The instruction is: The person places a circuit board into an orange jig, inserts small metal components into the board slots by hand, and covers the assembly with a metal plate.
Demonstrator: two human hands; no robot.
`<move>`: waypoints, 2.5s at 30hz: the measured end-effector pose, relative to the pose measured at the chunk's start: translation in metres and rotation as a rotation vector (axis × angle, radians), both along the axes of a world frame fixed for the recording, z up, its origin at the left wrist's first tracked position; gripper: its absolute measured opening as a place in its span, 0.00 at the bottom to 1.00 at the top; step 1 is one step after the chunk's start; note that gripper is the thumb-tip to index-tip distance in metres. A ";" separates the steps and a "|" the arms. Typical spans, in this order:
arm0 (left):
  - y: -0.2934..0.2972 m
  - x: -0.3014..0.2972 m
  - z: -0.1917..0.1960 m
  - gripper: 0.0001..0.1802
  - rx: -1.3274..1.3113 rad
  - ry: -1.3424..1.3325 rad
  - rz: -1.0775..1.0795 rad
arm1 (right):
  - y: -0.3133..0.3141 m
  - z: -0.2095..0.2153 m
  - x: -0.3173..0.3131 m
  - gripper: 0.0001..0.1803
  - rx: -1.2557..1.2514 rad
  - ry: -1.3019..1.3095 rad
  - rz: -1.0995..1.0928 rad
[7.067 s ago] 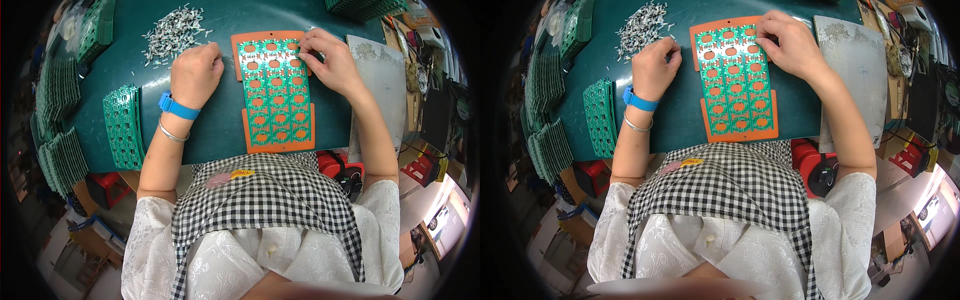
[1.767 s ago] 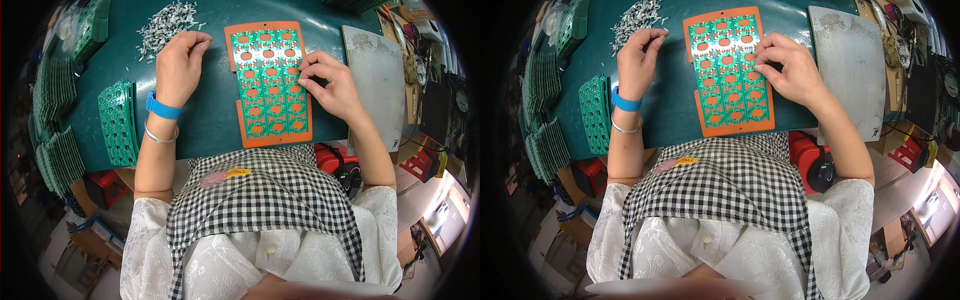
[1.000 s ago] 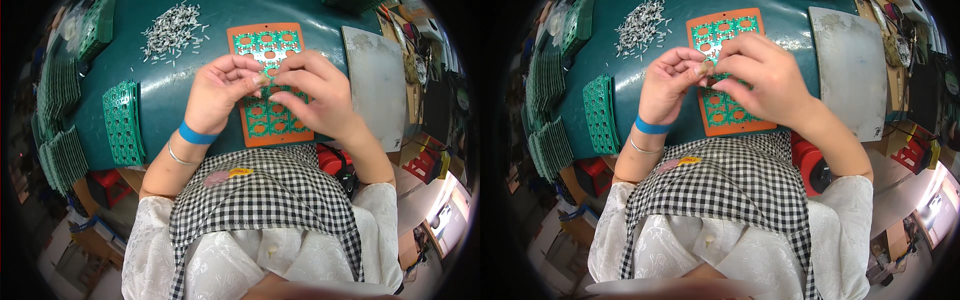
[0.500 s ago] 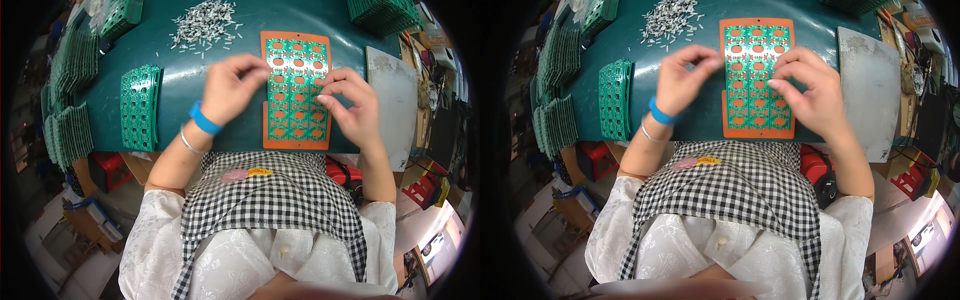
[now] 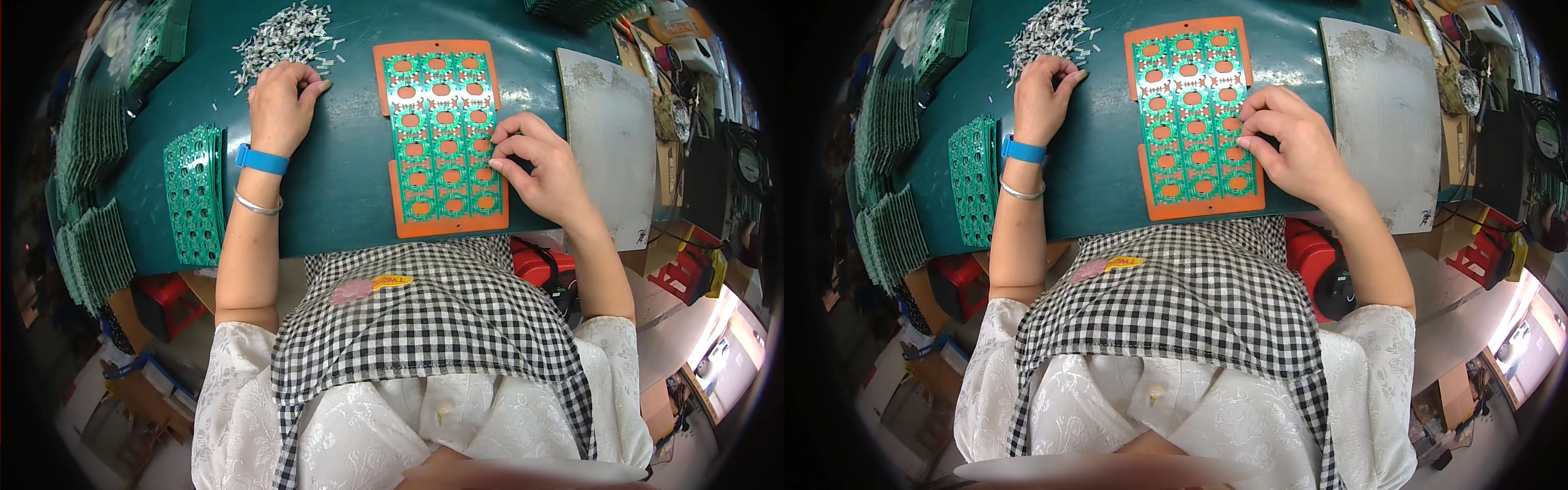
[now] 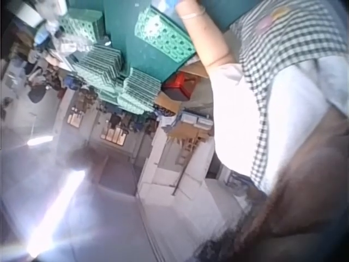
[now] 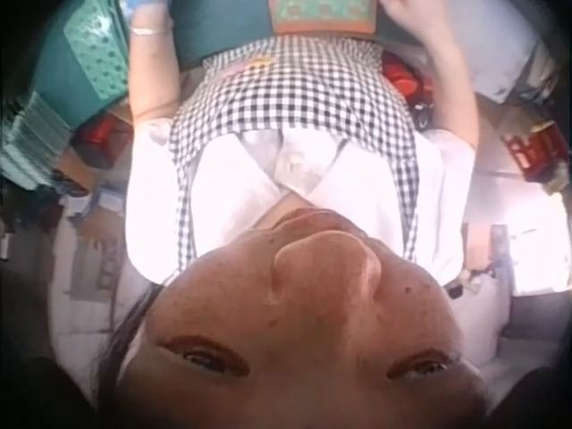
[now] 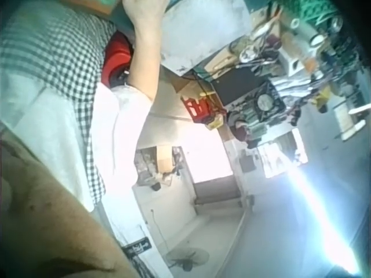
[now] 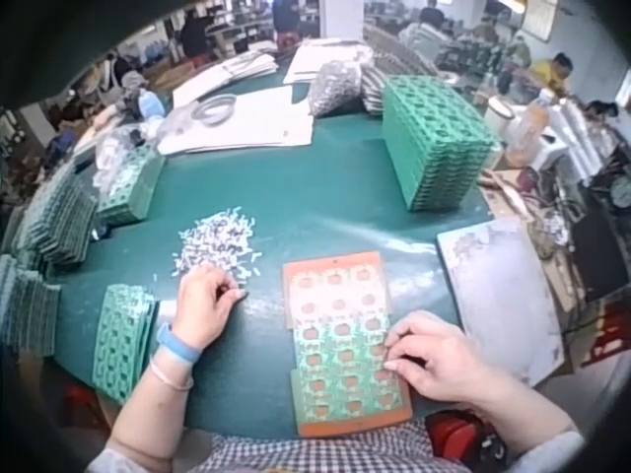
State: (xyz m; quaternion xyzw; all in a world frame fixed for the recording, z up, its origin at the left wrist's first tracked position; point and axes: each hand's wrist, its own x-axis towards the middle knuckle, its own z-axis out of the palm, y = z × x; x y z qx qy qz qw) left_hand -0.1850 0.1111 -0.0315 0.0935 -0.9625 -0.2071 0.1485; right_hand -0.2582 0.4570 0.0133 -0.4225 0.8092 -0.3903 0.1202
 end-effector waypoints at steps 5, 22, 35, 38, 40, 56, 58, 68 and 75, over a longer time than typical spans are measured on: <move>0.003 0.000 0.000 0.07 -0.037 0.003 -0.021 | 0.001 0.000 0.000 0.07 0.002 0.030 0.012; 0.045 0.010 0.042 0.06 0.341 0.048 0.004 | -0.007 -0.002 0.004 0.10 -0.007 0.234 0.116; 0.120 0.030 0.066 0.14 0.593 0.266 -0.333 | -0.043 0.025 0.010 0.10 -0.305 0.004 -0.007; 0.124 0.031 0.065 0.15 0.560 0.308 -0.353 | -0.045 0.025 0.010 0.11 -0.328 0.002 0.026; 0.124 0.032 0.066 0.15 0.470 0.359 -0.420 | -0.044 0.027 0.011 0.11 -0.313 0.004 0.053; 0.001 -0.014 -0.005 0.08 -0.046 0.082 0.011 | 0.012 0.015 0.013 0.07 -0.072 -0.119 -0.008; 0.001 -0.013 -0.008 0.08 0.003 0.082 0.003 | 0.014 0.008 0.015 0.06 -0.101 -0.118 0.017; 0.009 -0.008 0.007 0.07 0.099 -0.041 0.063 | 0.018 -0.003 0.019 0.06 -0.086 -0.041 0.027; 0.012 -0.001 0.013 0.07 0.220 0.031 0.061 | 0.015 -0.005 0.017 0.06 -0.086 -0.040 0.043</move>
